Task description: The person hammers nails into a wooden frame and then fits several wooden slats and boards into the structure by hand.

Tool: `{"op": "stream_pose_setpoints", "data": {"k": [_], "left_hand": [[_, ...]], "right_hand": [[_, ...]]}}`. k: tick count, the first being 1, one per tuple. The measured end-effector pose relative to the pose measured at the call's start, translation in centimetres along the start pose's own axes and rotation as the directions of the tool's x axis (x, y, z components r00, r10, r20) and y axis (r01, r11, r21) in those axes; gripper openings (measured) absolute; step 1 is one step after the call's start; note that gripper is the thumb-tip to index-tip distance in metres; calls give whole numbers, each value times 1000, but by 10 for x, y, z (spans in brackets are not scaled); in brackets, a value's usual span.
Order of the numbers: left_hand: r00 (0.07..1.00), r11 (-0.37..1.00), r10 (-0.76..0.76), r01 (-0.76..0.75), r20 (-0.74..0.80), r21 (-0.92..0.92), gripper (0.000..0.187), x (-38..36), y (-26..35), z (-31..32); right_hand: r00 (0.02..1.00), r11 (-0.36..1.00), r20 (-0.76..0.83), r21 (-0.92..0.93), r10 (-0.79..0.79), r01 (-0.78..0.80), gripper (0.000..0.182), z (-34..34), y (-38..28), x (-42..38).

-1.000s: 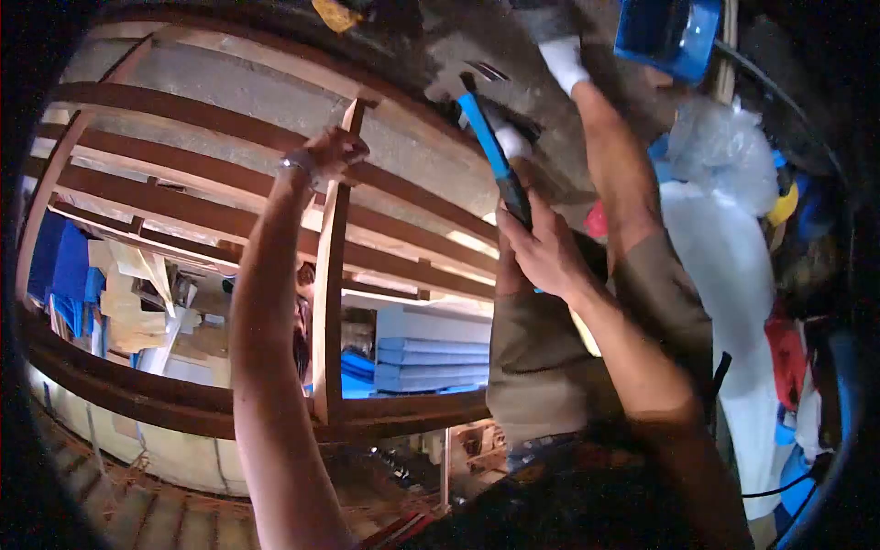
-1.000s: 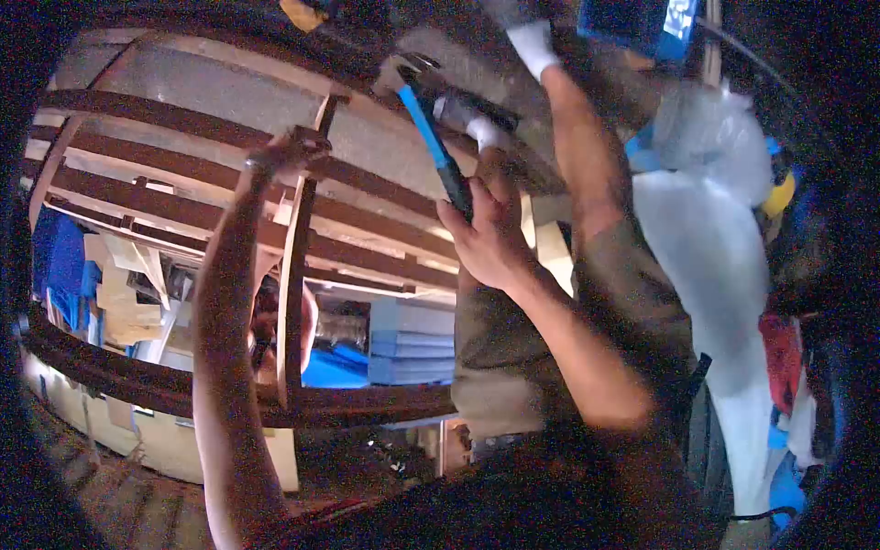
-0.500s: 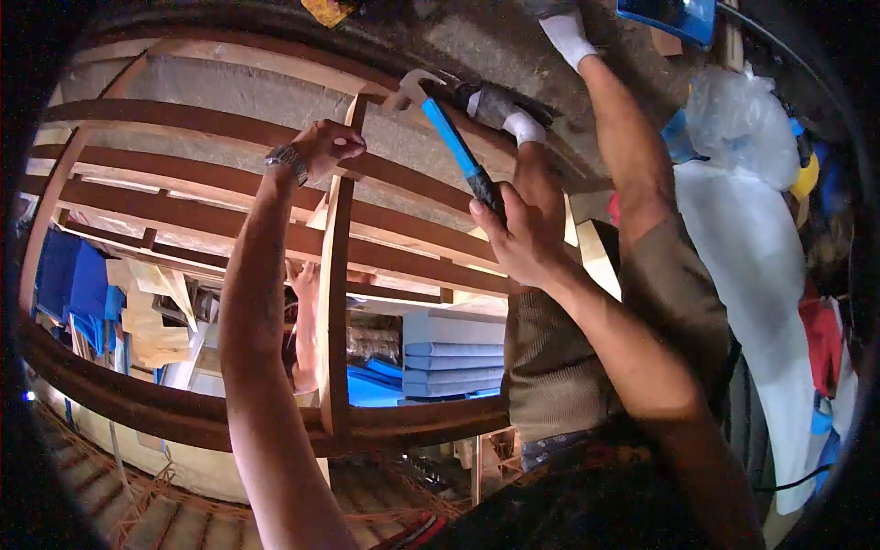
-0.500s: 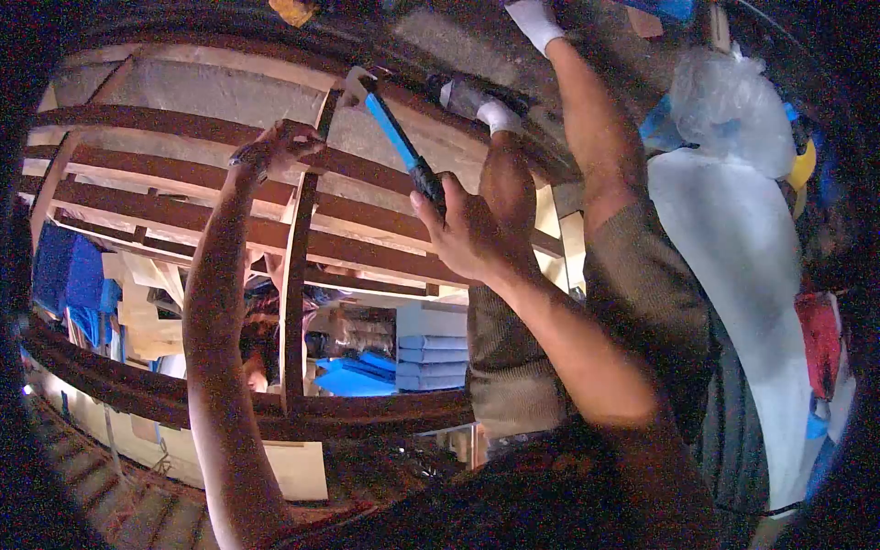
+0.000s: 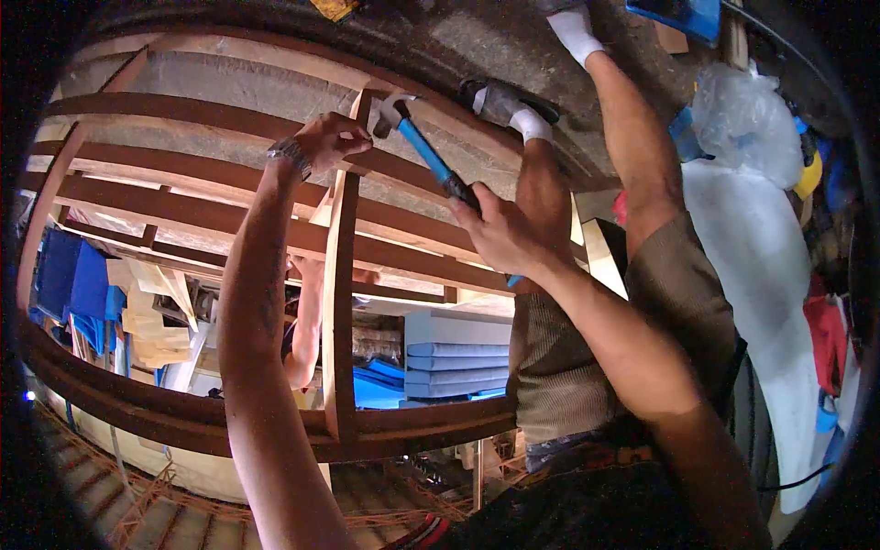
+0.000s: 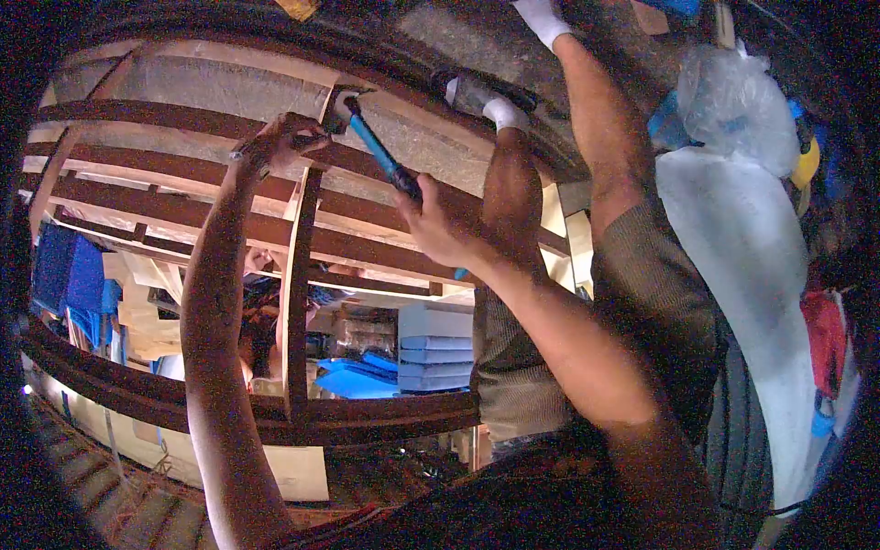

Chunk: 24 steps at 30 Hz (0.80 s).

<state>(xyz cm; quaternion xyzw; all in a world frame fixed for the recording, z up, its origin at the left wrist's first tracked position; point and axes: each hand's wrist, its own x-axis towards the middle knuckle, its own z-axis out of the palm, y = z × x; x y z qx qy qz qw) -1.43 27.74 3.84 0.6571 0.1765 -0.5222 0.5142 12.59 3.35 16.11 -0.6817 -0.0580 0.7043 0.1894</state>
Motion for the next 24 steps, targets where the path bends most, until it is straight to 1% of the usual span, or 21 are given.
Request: {"op": "stream_pose_setpoints", "data": {"k": [2,5,6,8,9,10,12,14,16,18,19,20,21,23,24], "left_hand": [[1000,999,-19,19,0,-32,22,2,-2,2],[999,996,-39,40,19,-82,22,-1,3,0],[1000,998,-23,23,0,-53,22,-2,3,0],[999,1000,13,-13,-41,6,22,-1,1,2],[999,995,-12,9,-30,-99,23,3,-11,6],[999,979,-35,31,-14,-203,23,10,-32,14],[999,978,-35,33,-2,-205,23,9,-28,12],[1000,1000,12,-12,-10,-1,22,-4,12,-3],[1000,950,-10,4,-17,-311,22,3,-22,15],[1000,947,-10,2,-22,-322,22,8,-23,14],[1000,983,-4,1,-17,-186,22,2,-5,6],[1000,999,-1,1,-10,-47,22,-3,8,2],[1000,1000,-17,17,-5,-16,22,-5,11,2],[999,998,-43,43,0,50,22,-4,14,-1],[1000,992,-16,14,-17,-122,22,0,-2,4]], "right_hand": [[981,975,76,115,180,-188,29,-12,-10,3],[967,948,-77,227,244,-221,36,-30,-50,-11],[960,954,-56,140,276,-266,37,-32,-57,-13],[997,999,-79,35,24,-21,37,1,-16,-10],[991,994,-82,-21,-105,104,37,11,-2,-8],[990,990,128,-138,58,-40,38,-10,-26,-13],[985,991,123,43,121,-127,37,-17,-30,-11],[980,962,89,193,179,-193,37,-17,-31,-10],[971,921,24,310,240,-235,37,-14,-33,-10],[964,916,-22,319,263,-243,36,-2,-33,-12],[960,913,-42,323,278,-250,36,7,-27,-14],[990,968,-68,227,125,-107,36,36,11,-9],[992,979,33,163,122,-126,35,32,10,-12],[966,990,226,31,129,-139,33,14,4,-17],[989,995,112,-47,91,-86,32,12,2,-19]]}}
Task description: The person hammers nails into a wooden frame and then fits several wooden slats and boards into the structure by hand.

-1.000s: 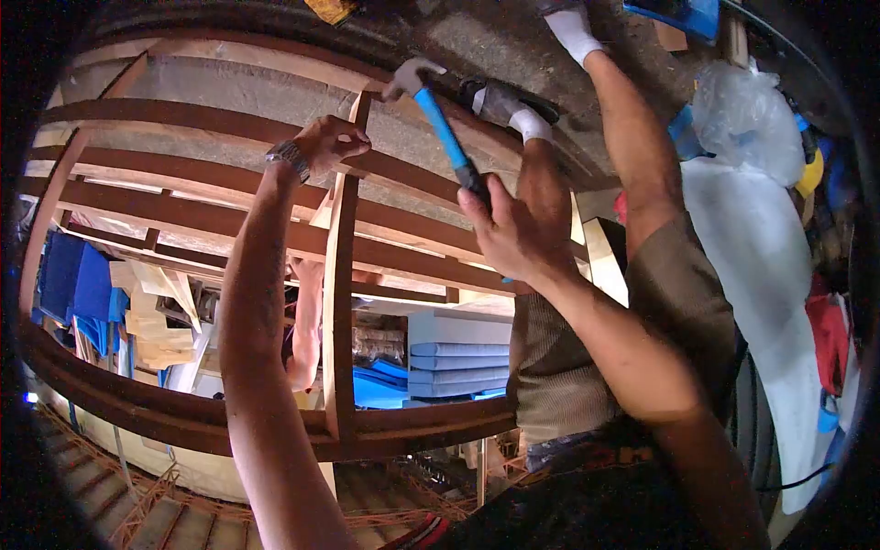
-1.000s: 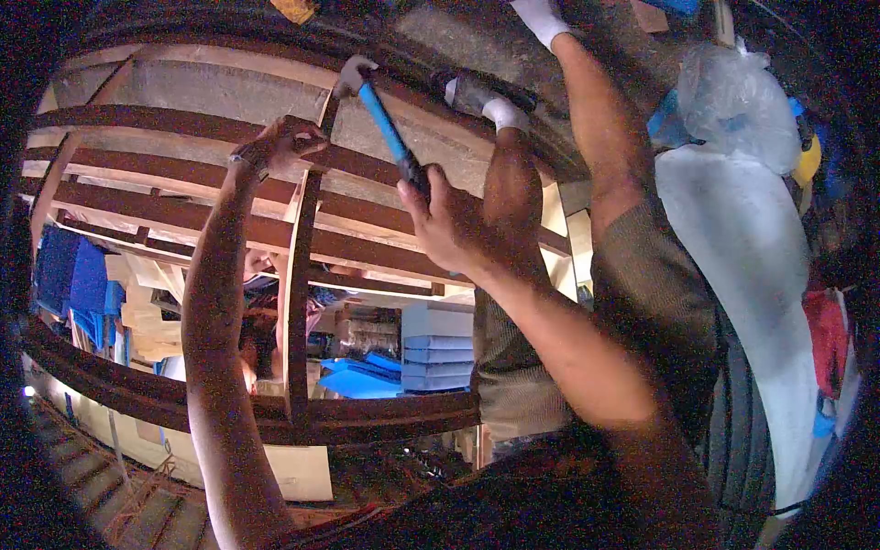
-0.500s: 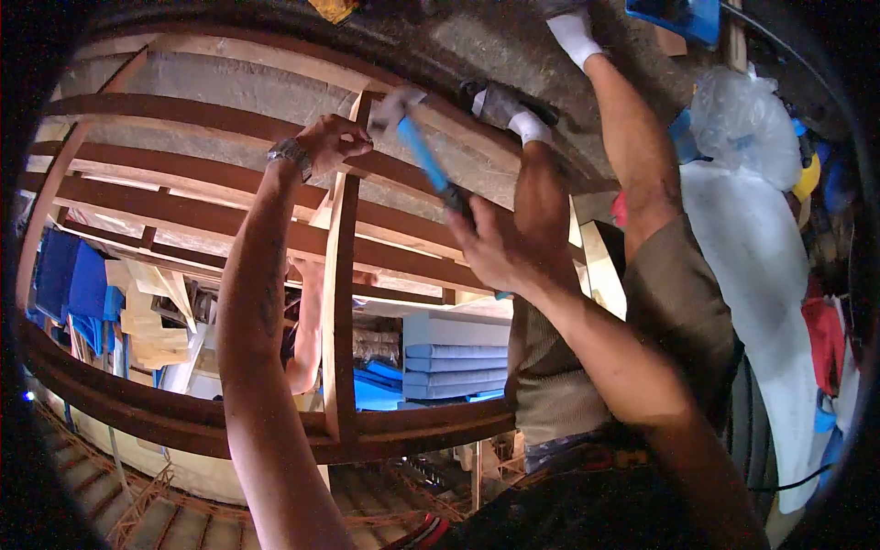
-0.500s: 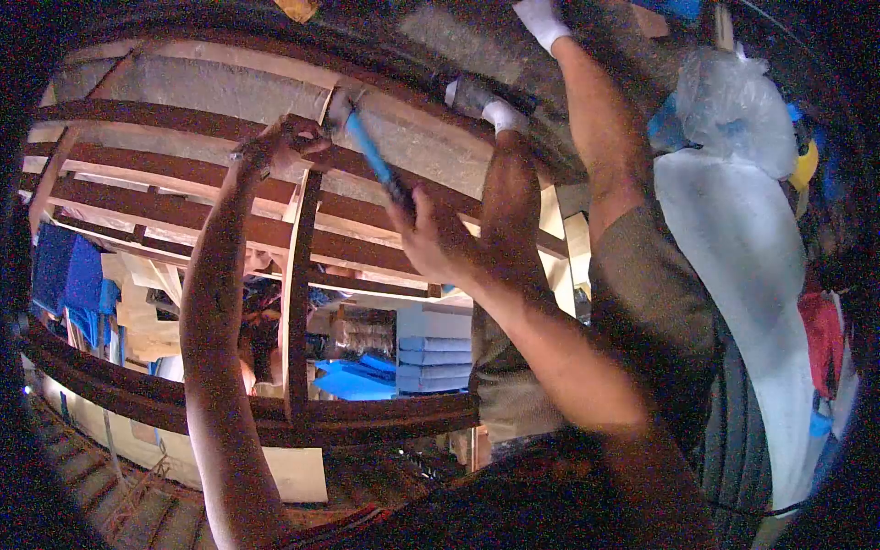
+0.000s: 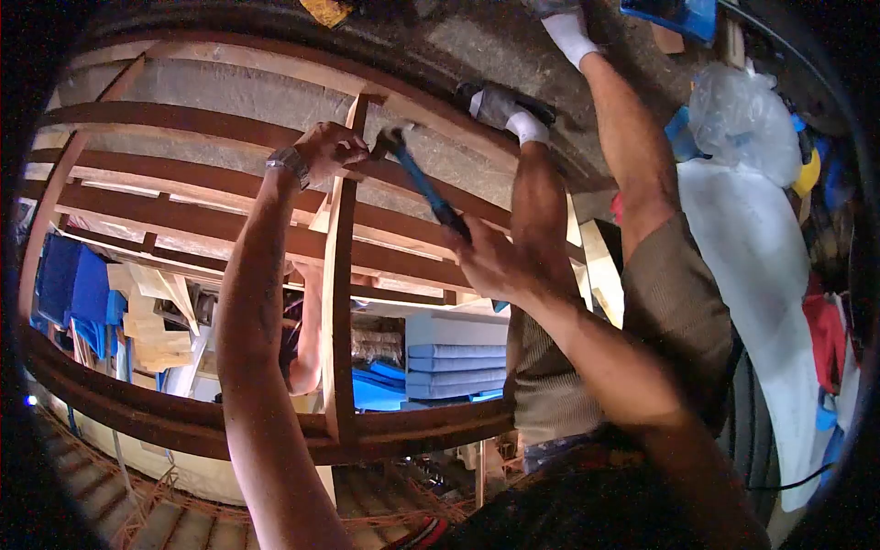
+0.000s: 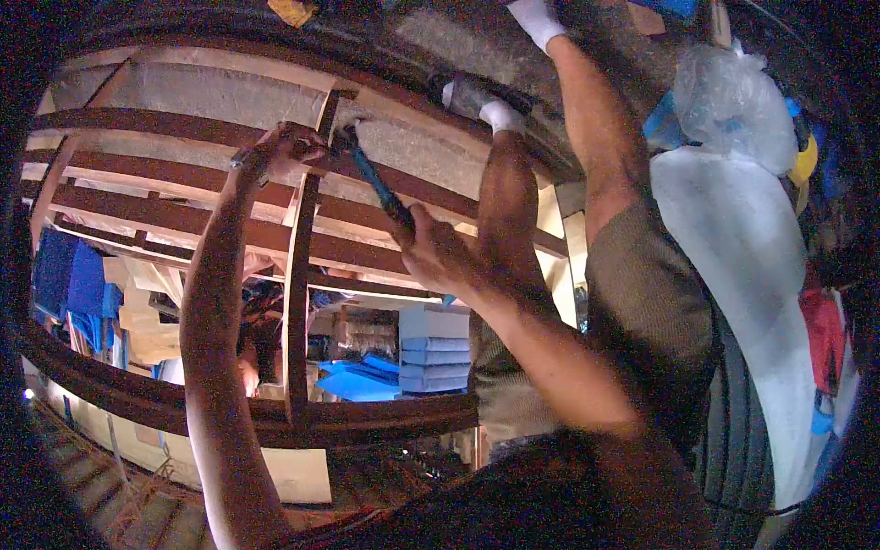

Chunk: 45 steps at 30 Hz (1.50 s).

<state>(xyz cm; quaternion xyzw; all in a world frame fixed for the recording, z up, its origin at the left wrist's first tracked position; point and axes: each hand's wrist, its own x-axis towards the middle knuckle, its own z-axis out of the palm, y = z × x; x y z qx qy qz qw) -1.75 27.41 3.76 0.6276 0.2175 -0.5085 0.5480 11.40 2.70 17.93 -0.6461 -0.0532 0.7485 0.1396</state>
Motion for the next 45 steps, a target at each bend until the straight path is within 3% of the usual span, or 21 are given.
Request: {"op": "stream_pose_setpoints", "data": {"k": [3,5,7,11,13,15,16,18,21,23,25,27,31,32,34,36,38,39,40,43,45], "left_hand": [[1000,977,12,-16,-23,-215,22,3,-35,14],[999,997,-45,46,-28,59,22,-5,10,0],[998,995,-31,36,-53,95,22,-6,17,-2],[998,965,68,-62,-14,253,22,-5,8,-3],[999,978,41,-39,2,-205,23,-2,-16,7],[996,954,-31,5,-81,-299,24,-3,-9,2],[982,983,-81,50,-169,-179,25,-8,7,-1],[922,972,-234,220,-308,-81,30,-16,14,-20],[879,633,81,319,-469,706,38,-18,-39,-38],[882,630,-6,369,-471,683,32,-20,-26,-36],[913,633,-35,335,-406,699,31,-19,-28,-34],[910,660,-49,339,-411,671,31,-20,-28,-35],[918,663,-24,311,-396,681,30,-16,-29,-38],[923,650,-9,298,-384,699,33,-18,-28,-38],[893,667,-89,382,-441,640,28,-18,-16,-36],[874,671,-111,417,-474,613,30,-22,-10,-39],[884,675,-66,382,-463,631,31,-23,-11,-37],[885,676,-55,373,-462,635,31,-23,-17,-35],[884,677,-39,367,-467,638,31,-18,-25,-34],[858,687,-45,399,-512,608,30,-25,-3,-36],[853,683,-53,410,-519,604,30,-29,4,-35]], "right_hand": [[971,969,-228,247,70,-12,33,-13,-16,3],[962,951,-250,307,109,-28,34,-12,-15,8],[954,932,-261,359,148,-47,35,-11,-15,9],[999,1000,-37,13,-9,9,37,-11,-17,6],[999,989,-44,145,1,5,38,-17,-18,8],[993,955,-38,282,111,-96,36,-29,-31,8],[986,948,-72,293,151,-124,36,-32,-34,8],[953,947,-302,296,-29,122,27,-33,-32,7],[804,964,-561,43,-195,264,25,-24,-31,8],[799,963,-539,-179,-268,202,27,-8,-21,9],[972,998,-225,-16,-62,60,30,0,-5,12],[996,993,31,84,86,-88,32,-26,-20,9],[955,962,-232,243,183,-125,36,-56,-53,5],[940,895,-292,444,179,-33,37,-46,-48,9],[718,914,-578,-339,-388,222,37,-25,-36,9],[738,862,-494,-448,-461,239,36,-18,-26,15],[983,994,-186,108,-7,28,35,-23,-14,15],[986,930,73,328,152,-168,35,-24,-11,17],[970,851,44,471,239,-231,33,-42,-45,7],[878,854,-479,460,9,243,32,-27,-35,17],[896,877,-415,475,158,65,30,-20,-61,0]]}}
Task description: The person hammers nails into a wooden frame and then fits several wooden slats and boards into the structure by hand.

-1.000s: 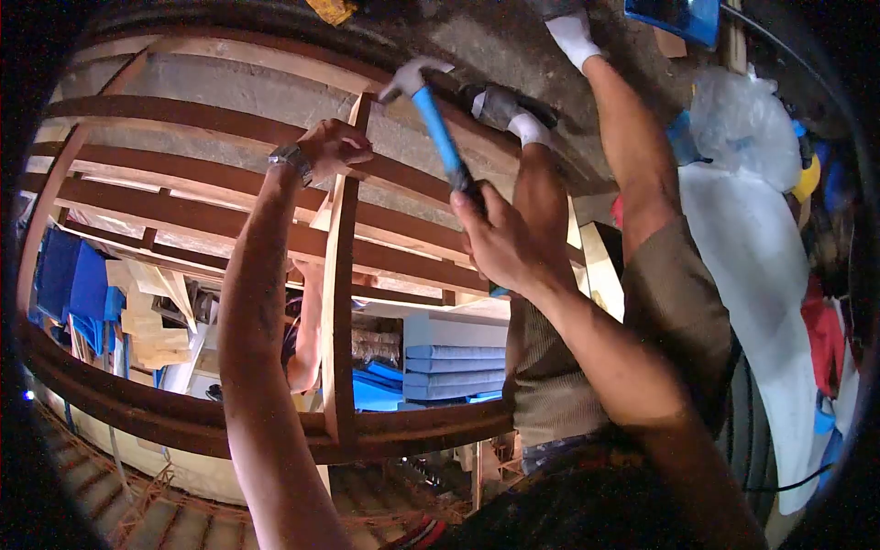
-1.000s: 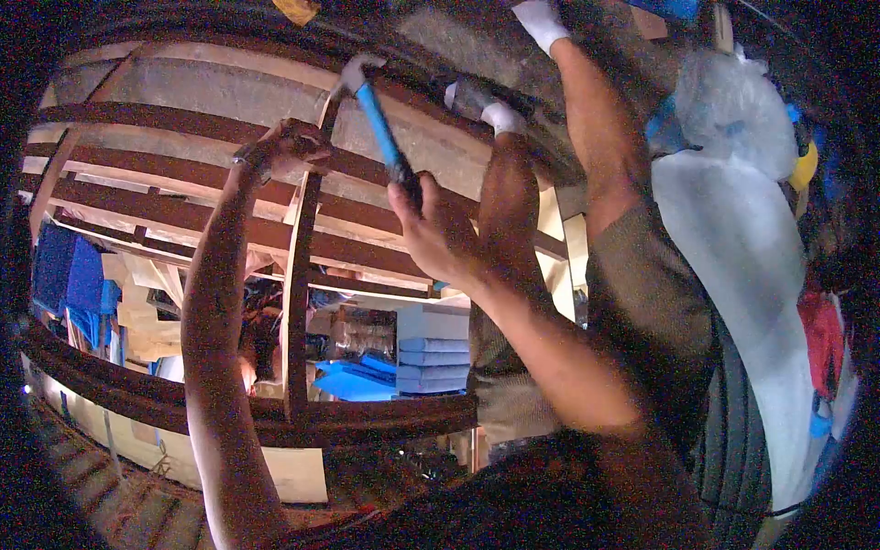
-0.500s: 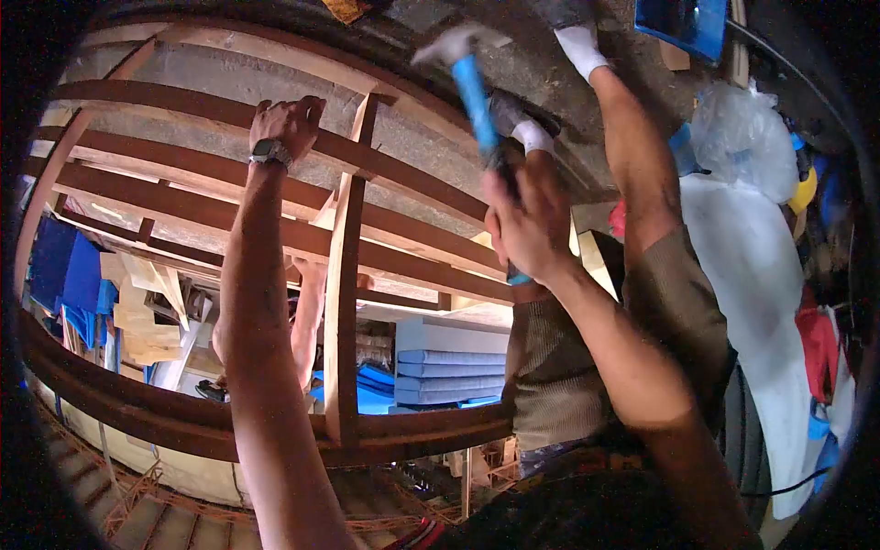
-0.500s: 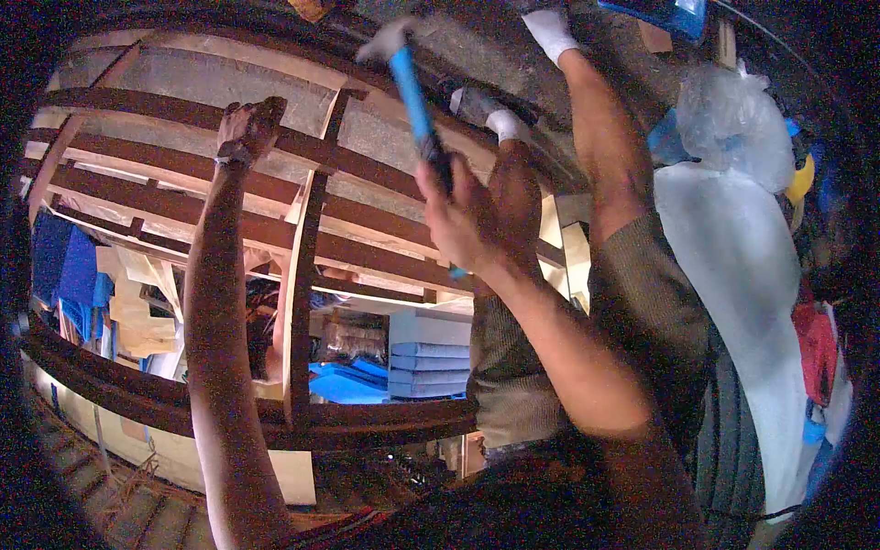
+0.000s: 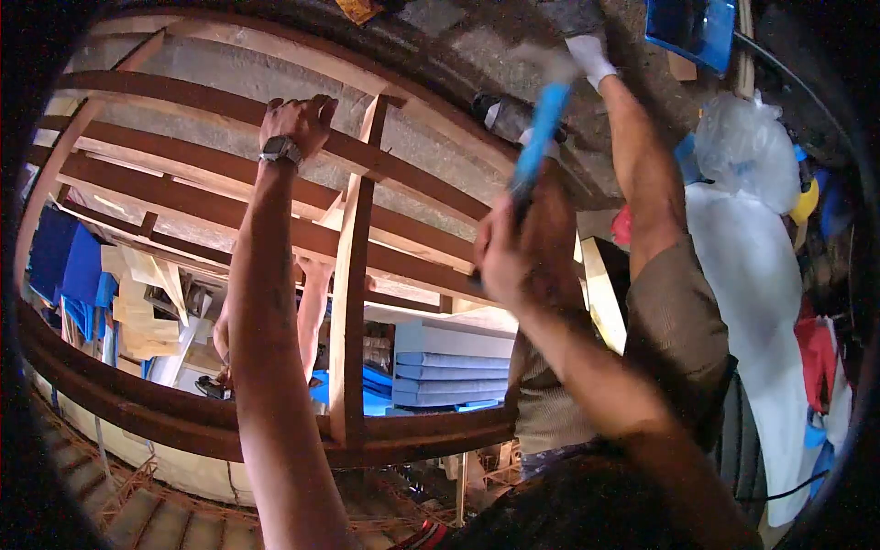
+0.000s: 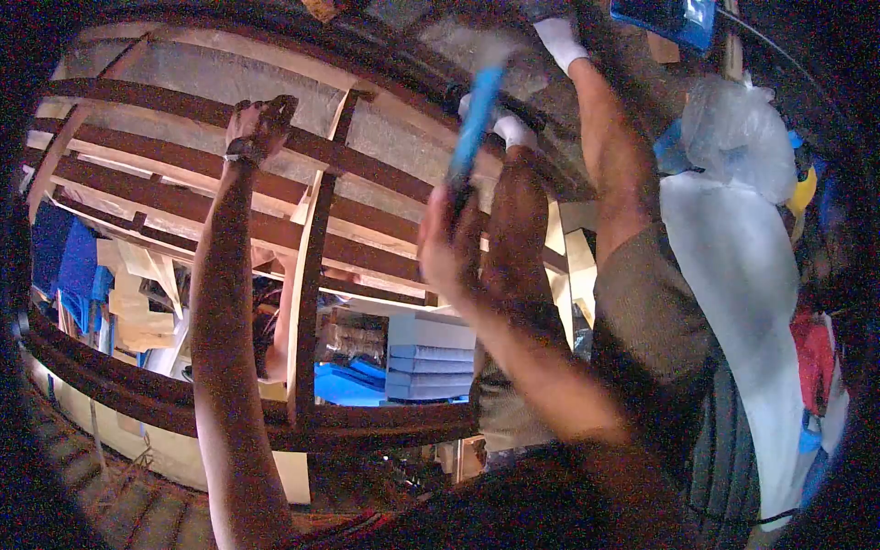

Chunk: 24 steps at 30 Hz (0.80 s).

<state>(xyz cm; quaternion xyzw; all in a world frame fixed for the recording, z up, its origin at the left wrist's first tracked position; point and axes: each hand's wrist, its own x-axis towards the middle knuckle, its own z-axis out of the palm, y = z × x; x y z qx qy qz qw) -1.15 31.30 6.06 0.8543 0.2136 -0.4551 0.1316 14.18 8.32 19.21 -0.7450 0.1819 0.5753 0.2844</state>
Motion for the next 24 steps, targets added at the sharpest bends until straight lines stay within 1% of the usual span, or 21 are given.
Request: {"op": "stream_pose_setpoints", "data": {"k": [1,3,5,6,7,9,11,13,14,15,17,18,19,20,21,22,23,24], "left_hand": [[1000,1000,11,-11,-1,12,30,3,-3,7],[999,999,38,-38,-3,25,30,10,-10,19],[997,996,81,-81,9,29,30,12,-14,26],[998,998,65,-65,8,8,31,11,-17,30],[999,999,48,-48,2,-14,31,11,-14,26],[999,999,21,-22,-33,-30,31,9,-9,20],[997,1000,6,-7,-77,-16,31,2,-2,8],[998,1000,0,-1,-62,-9,31,1,-4,11],[998,1000,-4,4,-58,-3,31,3,-5,11],[999,1000,8,-8,-46,3,31,4,-5,12],[996,1000,22,-22,84,-3,28,7,-7,9],[989,1000,24,-23,143,-8,31,10,-8,9],[990,1000,17,-18,137,2,30,14,-9,12],[991,1000,15,-17,135,14,30,16,-10,15],[990,999,15,-19,139,26,29,14,-10,19],[991,1000,20,-23,135,19,29,10,-12,24],[993,1000,19,-21,119,13,29,11,-13,26],[995,1000,15,-16,95,8,29,15,-15,27]], "right_hand": [[999,1000,-35,-13,-10,10,31,8,-2,-8],[976,979,203,-197,83,-42,32,2,22,1],[888,922,400,-381,227,-63,36,-2,13,1],[884,942,368,-274,289,-194,36,-13,5,5],[962,990,274,-138,25,14,32,-16,7,13],[977,983,117,-20,-180,184,28,-17,10,19],[996,999,70,-4,-54,54,26,-11,2,11],[986,971,63,-174,-157,165,26,5,1,3],[983,974,179,-209,-49,86,29,2,11,10],[958,968,278,-250,76,-5,33,-3,24,13],[958,955,287,-290,18,69,36,-16,16,24],[956,945,292,-309,-11,105,38,-23,12,29],[980,993,197,-118,5,19,37,-23,8,35],[992,995,110,81,54,-64,36,-19,5,32],[994,952,22,288,104,-106,35,-16,1,29],[998,978,-38,206,42,-33,35,-9,4,23],[996,997,-53,-14,-77,76,35,-2,11,14],[991,983,-17,-136,-129,126,34,3,20,11]]}}
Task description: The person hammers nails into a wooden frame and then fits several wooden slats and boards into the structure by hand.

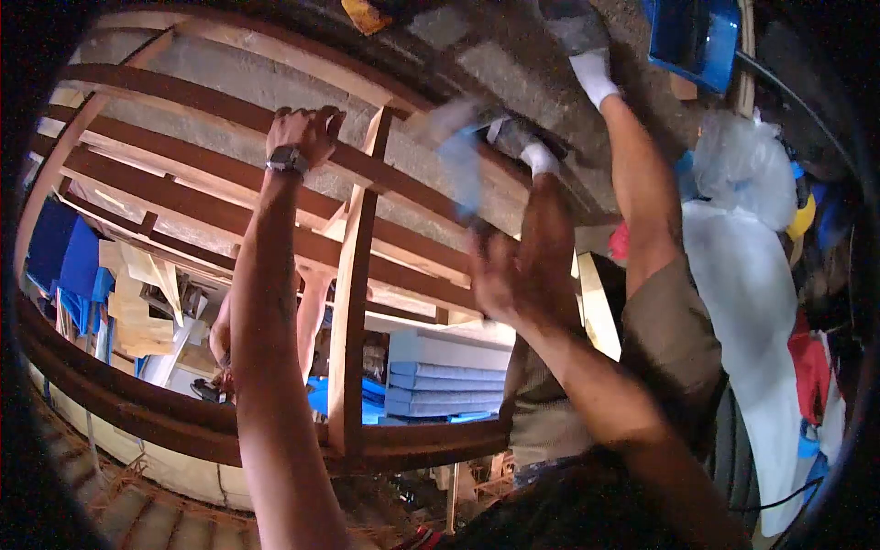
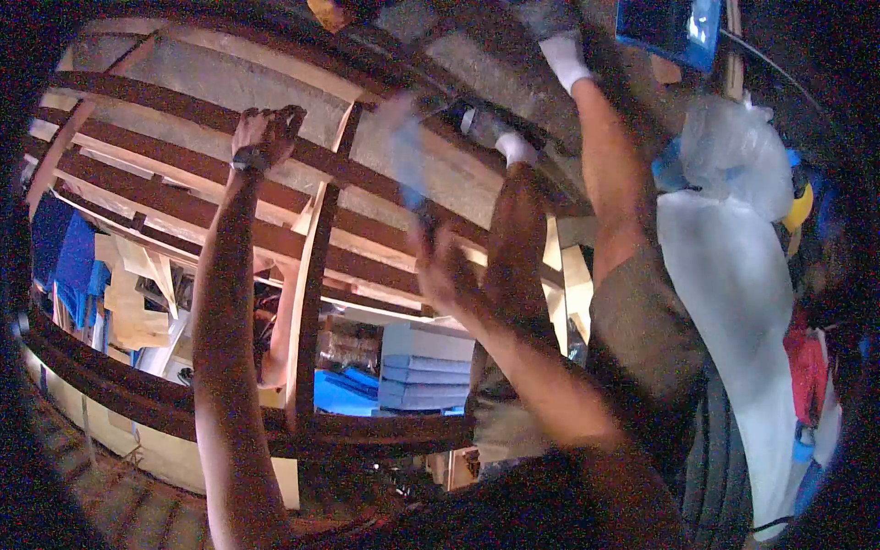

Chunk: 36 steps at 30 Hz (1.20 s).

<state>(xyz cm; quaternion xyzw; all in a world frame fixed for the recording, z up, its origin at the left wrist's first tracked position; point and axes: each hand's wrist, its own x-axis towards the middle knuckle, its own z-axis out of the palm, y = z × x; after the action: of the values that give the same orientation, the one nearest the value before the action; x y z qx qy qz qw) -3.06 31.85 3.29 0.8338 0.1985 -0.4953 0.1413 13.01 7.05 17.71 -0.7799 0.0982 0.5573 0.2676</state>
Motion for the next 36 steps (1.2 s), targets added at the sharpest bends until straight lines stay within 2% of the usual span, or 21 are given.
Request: {"op": "stream_pose_setpoints", "data": {"k": [1,3,4,5,6,8,11,15,17,18,19,22,24,26,27,30,31,32,34,35,36], "left_hand": [[1000,1000,-8,8,5,-6,28,-2,3,-5],[999,1000,0,0,33,7,27,-3,9,-12],[999,1000,-11,11,40,13,27,-3,8,-13],[998,1000,8,-8,69,1,28,0,4,-8],[1000,1000,15,-15,-6,-26,27,2,2,-2],[990,996,26,-38,-142,-78,30,-3,2,1],[991,997,-19,9,-130,-74,30,-7,8,-10],[999,998,-38,37,-10,-48,27,-4,7,-12],[998,997,-30,27,-47,-70,26,-1,4,-7],[998,997,-18,14,-53,-78,26,-2,3,-3],[997,996,-19,13,-68,-91,27,-7,5,-6],[994,995,-42,32,-102,-98,31,-10,11,-21],[998,997,-32,28,-54,-67,31,-10,13,-20],[996,998,-32,28,-86,-48,31,-6,6,-9],[993,997,-41,34,-114,-63,31,-7,7,-13],[995,995,-34,24,-99,-101,32,-10,12,-16],[995,993,-41,30,-91,-113,32,-9,11,-17],[993,994,-34,23,-110,-104,33,-11,10,-15],[987,996,-26,13,-159,-84,33,-11,10,-15],[992,996,-42,33,-115,-81,33,-10,12,-17],[994,996,-26,16,-105,-92,33,-11,11,-14]], "right_hand": [[994,998,101,-56,30,-24,34,3,5,-2],[912,970,340,-152,232,-190,34,-9,15,2],[880,957,379,-90,288,-275,34,-21,1,10],[908,949,331,88,258,-302,34,-29,-8,16],[939,921,254,253,231,-295,34,-30,-10,22],[984,959,61,222,167,-176,32,-16,6,18],[999,999,-21,1,-37,37,34,-2,6,7],[992,987,95,-145,77,-63,37,-22,5,19],[990,992,76,43,115,-118,36,-24,-5,34],[987,949,36,273,155,-159,35,-23,-8,35],[990,967,27,211,141,-144,33,-21,-5,29],[996,958,89,-286,21,5,47,20,68,-2],[881,966,428,-238,201,-104,53,23,74,-18],[854,927,362,-133,374,-350,50,-6,12,2],[899,908,308,182,311,-377,45,-13,2,12],[983,891,33,417,182,-179,32,-19,-10,22],[980,989,-189,144,64,-37,33,-11,-16,11],[926,984,-358,-165,-119,63,35,4,-25,-5],[944,905,-265,-420,-198,72,38,7,-30,-5],[998,926,-61,-378,-27,2,38,-3,-23,-3],[977,933,159,-351,139,-76,38,-13,-14,0]]}}
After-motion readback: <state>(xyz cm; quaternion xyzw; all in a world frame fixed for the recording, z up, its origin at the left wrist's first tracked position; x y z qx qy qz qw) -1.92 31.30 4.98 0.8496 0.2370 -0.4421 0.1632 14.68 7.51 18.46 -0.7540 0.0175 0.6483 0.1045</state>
